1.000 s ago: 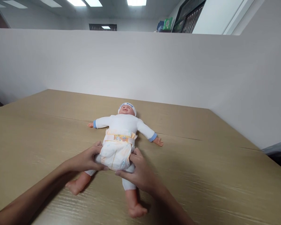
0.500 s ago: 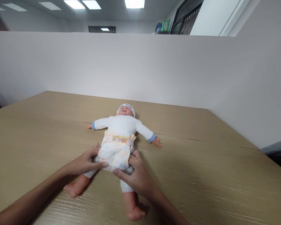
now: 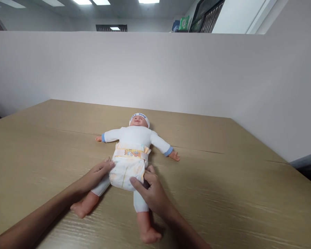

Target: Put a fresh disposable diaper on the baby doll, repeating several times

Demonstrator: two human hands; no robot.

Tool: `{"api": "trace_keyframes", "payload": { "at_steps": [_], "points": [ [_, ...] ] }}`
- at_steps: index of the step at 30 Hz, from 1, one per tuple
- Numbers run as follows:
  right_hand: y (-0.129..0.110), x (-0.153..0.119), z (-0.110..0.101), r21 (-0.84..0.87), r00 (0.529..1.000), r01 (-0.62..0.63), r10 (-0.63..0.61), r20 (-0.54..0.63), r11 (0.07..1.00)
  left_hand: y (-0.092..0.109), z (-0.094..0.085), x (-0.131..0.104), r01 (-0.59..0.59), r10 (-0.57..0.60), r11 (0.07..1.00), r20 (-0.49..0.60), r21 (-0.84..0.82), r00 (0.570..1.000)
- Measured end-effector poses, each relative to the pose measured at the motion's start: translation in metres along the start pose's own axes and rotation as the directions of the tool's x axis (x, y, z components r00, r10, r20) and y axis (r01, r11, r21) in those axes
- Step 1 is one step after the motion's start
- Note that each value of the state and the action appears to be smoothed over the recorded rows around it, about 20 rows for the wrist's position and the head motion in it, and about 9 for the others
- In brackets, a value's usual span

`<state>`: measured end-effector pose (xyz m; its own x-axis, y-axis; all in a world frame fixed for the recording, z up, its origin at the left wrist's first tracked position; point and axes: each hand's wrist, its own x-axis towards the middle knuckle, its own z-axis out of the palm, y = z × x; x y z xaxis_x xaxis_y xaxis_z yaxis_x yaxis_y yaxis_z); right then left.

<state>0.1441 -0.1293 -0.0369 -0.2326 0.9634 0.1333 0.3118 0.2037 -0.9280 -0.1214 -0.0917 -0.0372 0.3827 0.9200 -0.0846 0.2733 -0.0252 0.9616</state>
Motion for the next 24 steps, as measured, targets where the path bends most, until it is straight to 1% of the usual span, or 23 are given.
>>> {"api": "trace_keyframes", "payload": {
  "at_steps": [2, 5, 7, 12, 14, 17, 20, 24],
  "points": [
    [0.001, 0.000, 0.003, 0.035, 0.999, -0.016, 0.017, -0.039, 0.999, 0.001, 0.002, 0.000, 0.018, -0.018, 1.000, -0.011, -0.009, 1.000],
    [0.003, 0.000, 0.008, 0.071, 0.994, -0.039, 0.046, -0.098, 0.997, 0.005, 0.002, -0.001, -0.005, 0.005, 1.000, 0.025, 0.007, 1.000],
    [0.003, 0.000, 0.010, 0.085, 0.991, -0.048, 0.058, -0.118, 0.995, 0.007, 0.002, 0.000, -0.013, 0.013, 1.000, 0.035, 0.005, 0.999],
    [0.004, 0.002, 0.008, 0.086, 0.994, -0.050, 0.058, -0.088, 0.995, 0.002, -0.002, 0.003, -0.031, 0.029, 0.999, 0.051, 0.027, 0.998],
    [0.006, 0.002, 0.007, 0.073, 0.996, -0.046, 0.052, -0.078, 0.996, 0.000, -0.004, 0.004, -0.071, 0.066, 0.996, 0.089, 0.061, 0.994],
    [0.006, 0.001, 0.004, -0.004, 0.998, -0.010, 0.010, -0.055, 1.000, 0.000, -0.008, 0.004, -0.132, 0.116, 0.986, 0.154, 0.101, 0.981],
    [0.001, 0.000, 0.002, -0.084, 0.998, 0.036, -0.039, -0.044, 0.996, 0.002, -0.011, 0.004, -0.128, 0.106, 0.984, 0.166, 0.125, 0.980],
    [-0.003, 0.001, 0.001, -0.107, 0.998, 0.054, -0.058, -0.038, 0.993, 0.003, -0.011, 0.003, -0.131, 0.106, 0.983, 0.176, 0.131, 0.979]
  ]
}}
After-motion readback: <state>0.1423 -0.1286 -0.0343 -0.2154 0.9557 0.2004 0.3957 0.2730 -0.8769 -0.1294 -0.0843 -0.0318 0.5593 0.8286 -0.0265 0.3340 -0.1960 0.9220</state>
